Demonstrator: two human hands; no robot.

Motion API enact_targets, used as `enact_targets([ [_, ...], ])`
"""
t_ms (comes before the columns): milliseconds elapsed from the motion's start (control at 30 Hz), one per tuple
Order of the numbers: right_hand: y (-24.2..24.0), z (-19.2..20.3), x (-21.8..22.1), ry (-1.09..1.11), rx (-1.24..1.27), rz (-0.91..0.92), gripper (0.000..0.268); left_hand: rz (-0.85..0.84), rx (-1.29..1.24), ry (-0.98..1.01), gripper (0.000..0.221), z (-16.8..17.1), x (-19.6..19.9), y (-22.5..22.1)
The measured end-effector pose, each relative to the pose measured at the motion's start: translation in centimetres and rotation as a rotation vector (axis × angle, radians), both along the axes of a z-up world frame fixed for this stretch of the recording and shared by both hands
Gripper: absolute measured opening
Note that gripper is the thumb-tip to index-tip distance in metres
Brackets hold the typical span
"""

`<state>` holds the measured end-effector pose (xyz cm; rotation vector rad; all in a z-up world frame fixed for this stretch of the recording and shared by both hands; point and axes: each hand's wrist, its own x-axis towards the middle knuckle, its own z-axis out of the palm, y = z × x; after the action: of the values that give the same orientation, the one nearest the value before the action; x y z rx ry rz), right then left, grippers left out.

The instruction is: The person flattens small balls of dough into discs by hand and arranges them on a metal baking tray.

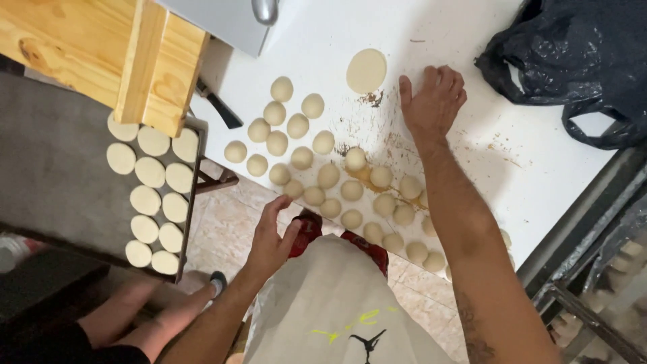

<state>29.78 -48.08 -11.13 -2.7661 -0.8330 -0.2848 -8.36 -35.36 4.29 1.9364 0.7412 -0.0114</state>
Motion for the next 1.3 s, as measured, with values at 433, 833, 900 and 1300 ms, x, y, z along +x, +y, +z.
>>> enact_targets([
  [433,-0.7,6.6,-1.7,0.736,-0.31,-0.118,0.069,-0.426,0.563,0.381,0.058,-12.4,19.2,11.5],
  [833,-18.1,14.3,-4.4,0.674,0.934,-0.468,0.048,-0.445,0.76,0.14,0.028,-14.7,22.5,7.9],
  [900,-21.8,12.9,-6.2,0.68,0.992,-0.508,0.053,-0.441,0.719,0.084,0.029,-12.8,23.8,3.8],
  [1300,-27.9,13.1,-7.9,0.795,0.786,-0.577,0.022,-0.804,0.485,0.04,0.07,-14.1,29.8,-19.9],
])
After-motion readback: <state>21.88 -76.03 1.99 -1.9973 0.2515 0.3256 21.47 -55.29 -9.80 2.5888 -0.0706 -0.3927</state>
